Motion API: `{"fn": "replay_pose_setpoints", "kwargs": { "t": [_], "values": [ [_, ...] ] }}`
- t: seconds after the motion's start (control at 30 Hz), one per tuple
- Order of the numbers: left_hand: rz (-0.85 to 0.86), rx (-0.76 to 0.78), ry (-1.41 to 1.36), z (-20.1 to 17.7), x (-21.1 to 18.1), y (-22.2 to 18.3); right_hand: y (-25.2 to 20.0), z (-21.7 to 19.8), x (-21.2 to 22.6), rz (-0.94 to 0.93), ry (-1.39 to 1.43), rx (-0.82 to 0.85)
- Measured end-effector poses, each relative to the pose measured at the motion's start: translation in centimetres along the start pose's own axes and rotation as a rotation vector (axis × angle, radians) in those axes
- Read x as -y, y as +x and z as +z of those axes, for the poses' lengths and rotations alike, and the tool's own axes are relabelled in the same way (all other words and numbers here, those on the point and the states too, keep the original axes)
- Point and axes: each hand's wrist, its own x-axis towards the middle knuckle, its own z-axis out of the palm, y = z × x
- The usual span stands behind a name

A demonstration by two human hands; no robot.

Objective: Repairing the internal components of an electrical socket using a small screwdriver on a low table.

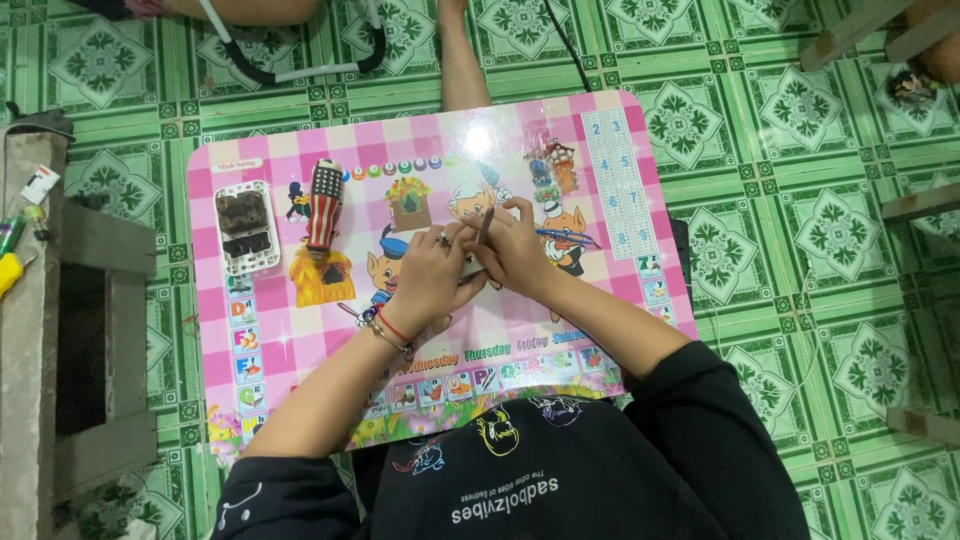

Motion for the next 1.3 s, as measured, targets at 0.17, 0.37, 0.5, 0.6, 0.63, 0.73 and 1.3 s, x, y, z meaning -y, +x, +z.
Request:
{"fn": "replay_pose_setpoints", "kwargs": {
  "t": [0.17, 0.37, 0.5, 0.6, 0.63, 0.73, 1.3],
  "values": [
    [0.004, 0.029, 0.014, 0.2, 0.3, -0.1, -0.4, 0.1, -0.8, 0.001, -0.026, 0.028],
    [-0.01, 0.04, 0.001, -0.3, 0.1, 0.1, 0.1, -0.4, -0.4, 0.022, 0.049, 0.011],
    [0.007, 0.057, -0.01, -0.1, 0.4, -0.1, -0.2, -0.4, -0.4, 0.046, 0.168, -0.028],
    [0.016, 0.068, 0.005, -0.1, 0.5, 0.0, 0.0, -0.5, -0.5, 0.047, 0.177, -0.012],
    [0.017, 0.073, 0.003, -0.1, 0.4, 0.0, 0.0, -0.6, -0.5, 0.045, 0.174, 0.004],
    [0.016, 0.068, 0.01, -0.3, 0.2, 0.2, 0.8, -1.1, 0.1, 0.082, 0.152, 0.017],
    [0.032, 0.069, 0.039, -0.9, 0.3, 0.4, 0.7, -0.4, 0.6, 0.022, 0.018, 0.048]
  ]
}}
